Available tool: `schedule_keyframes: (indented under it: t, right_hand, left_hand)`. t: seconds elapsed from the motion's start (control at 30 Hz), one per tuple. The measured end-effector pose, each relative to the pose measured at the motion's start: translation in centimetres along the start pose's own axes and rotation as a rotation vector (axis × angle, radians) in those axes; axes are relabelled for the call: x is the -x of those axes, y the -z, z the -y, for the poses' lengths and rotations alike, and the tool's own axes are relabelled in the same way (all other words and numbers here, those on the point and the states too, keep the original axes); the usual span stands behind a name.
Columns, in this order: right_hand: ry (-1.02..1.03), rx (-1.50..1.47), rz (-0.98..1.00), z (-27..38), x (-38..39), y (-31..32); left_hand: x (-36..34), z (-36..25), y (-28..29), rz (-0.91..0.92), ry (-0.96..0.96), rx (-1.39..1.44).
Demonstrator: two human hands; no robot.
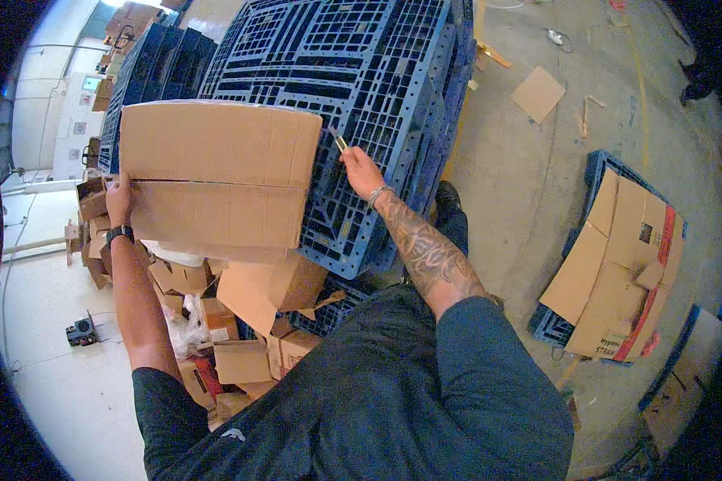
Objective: The recorder uses a utility knife to open various cardboard boxes and break them down into flat pieces.
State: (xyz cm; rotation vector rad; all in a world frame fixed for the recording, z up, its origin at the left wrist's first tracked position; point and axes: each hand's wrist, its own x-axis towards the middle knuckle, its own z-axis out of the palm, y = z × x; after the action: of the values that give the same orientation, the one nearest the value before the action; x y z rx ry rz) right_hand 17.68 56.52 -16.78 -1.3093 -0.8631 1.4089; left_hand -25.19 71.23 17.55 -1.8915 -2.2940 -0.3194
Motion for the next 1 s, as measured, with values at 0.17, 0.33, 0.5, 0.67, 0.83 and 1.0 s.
schedule_keyframes:
  t: [0.17,0.33,0.5,0.67,0.83,1.0]
  right_hand:
    - [0.026,-0.024,0.004,-0.2,-0.8,-1.1]
    - [-0.003,-0.063,-0.077,-0.1,-1.2,-2.1]
    - [0.055,-0.046,-0.071,-0.8,-2.1,-2.6]
    - [0.102,-0.099,-0.069,-1.3,-1.9,-2.7]
    - [0.082,-0.039,-0.016,-1.8,0.5,-4.7]
    - [0.061,0.086,0.107,-3.9,6.7,-7.9]
  left_hand:
    - [-0.2,-1.9,0.6,0.134,0.03,-0.084]
    - [0.2,-0.6,0.0,0.003,-0.012,0.033]
    - [-0.1,0.6,-0.2,0.005,0.037,0.03]
    - [0.8,-1.6,-0.2,0.081,0.055,0.039]
    - [1.7,-1.4,0.2,0.04,0.05,-0.02]
    - [0.4,0.2,0.3,0.031,0.09,-0.095]
